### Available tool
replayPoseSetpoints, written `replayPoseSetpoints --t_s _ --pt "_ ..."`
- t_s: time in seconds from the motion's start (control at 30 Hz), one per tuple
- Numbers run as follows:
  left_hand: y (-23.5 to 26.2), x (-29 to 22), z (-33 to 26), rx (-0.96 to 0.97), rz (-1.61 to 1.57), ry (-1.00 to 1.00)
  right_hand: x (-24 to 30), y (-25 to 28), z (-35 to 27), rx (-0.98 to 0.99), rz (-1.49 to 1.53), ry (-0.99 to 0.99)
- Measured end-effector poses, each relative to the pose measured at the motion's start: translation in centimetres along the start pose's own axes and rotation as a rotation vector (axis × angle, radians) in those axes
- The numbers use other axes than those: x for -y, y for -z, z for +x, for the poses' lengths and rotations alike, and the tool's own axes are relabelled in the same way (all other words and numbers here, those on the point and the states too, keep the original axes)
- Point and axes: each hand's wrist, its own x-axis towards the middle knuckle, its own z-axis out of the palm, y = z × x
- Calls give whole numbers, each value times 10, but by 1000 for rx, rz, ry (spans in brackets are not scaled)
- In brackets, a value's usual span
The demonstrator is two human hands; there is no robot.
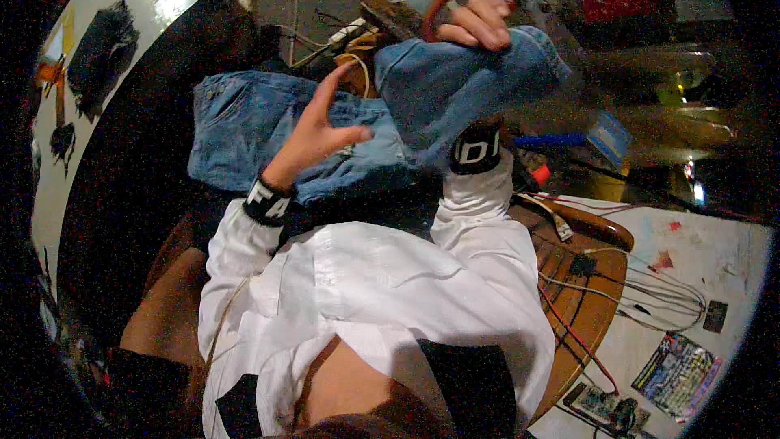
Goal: The person sits cross-legged and uses orange-handled scissors to trim the hem of a pair of blue jeans. They then switch to a white garment, repeatedly cutting and trimming the elastic waistband area.
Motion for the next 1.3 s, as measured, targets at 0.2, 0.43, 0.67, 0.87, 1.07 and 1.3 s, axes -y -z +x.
replayPoseSetpoints --t_s 0.2,0.43,0.67,0.87,1.07,1.3 --pt "33 22 -34 36 -510 457 -37 23 -61 -521 -821 56" --pt "80 85 -112 -431 -593 457 -100 -3 -75 -902 -1039 -222" --pt "82 101 -123 -439 -534 501 -154 27 -133 -1084 -1270 -614" --pt "86 102 -126 -463 -846 508 -195 30 -138 -1053 -1153 -733" --pt "81 90 -111 -443 -813 490 -194 22 -134 -1051 -1129 -842" --pt "87 88 -83 -402 -560 417 -165 11 -113 -1035 -1250 -449"
